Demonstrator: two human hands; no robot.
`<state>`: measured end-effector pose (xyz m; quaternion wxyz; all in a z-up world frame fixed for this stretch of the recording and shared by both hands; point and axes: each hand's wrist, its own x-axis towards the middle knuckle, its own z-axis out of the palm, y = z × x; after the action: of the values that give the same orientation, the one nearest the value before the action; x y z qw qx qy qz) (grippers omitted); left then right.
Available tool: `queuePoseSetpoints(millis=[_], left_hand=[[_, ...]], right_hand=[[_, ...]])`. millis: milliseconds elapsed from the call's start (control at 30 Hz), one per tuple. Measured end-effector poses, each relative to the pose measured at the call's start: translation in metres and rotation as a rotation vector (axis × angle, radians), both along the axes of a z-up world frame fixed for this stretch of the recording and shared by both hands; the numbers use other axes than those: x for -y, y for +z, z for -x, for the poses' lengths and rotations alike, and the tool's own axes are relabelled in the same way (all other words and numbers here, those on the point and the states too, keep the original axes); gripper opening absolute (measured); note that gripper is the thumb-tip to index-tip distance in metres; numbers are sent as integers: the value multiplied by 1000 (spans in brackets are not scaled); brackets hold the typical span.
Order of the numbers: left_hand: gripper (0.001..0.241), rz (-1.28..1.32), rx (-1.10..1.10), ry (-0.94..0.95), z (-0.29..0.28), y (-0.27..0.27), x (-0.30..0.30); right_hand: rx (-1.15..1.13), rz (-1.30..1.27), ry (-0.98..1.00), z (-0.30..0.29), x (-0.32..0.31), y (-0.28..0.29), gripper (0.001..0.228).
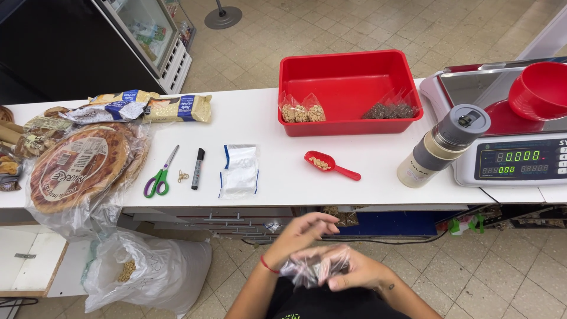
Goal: Scooping nuts from a bulk bag, weighing them on a digital scale, and packaging them into small plastic bags.
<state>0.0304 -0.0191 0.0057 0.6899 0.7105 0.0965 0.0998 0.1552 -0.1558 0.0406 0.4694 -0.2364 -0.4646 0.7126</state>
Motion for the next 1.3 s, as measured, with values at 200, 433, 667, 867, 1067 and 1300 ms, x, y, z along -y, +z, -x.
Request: queuePoseSetpoints(millis=[200,433,667,867,1067,1300], left_hand=[[44,-107,-217,-30,20,53,-7],[17,-330,-311,240,14,41,-3],[31,-263,-278,263,20,39,-14],[22,-40,-206,418,14,-13,-21],[22,-133,-212,638,27,4,-53],[21,-101,-200,678,32,-12,-97]], right_hand=[[548,-255,-421,-22,-6,-14,16],[747,-246,-572,-39,-10,-6,12],[777,-259,-647,-49,-17,-6,10],[799,-166,-839,-49,-28,0,5],[1515,-120,-1165,-106,-47,-41,30],[1761,-78,-965,-119,-95,-96,43]])
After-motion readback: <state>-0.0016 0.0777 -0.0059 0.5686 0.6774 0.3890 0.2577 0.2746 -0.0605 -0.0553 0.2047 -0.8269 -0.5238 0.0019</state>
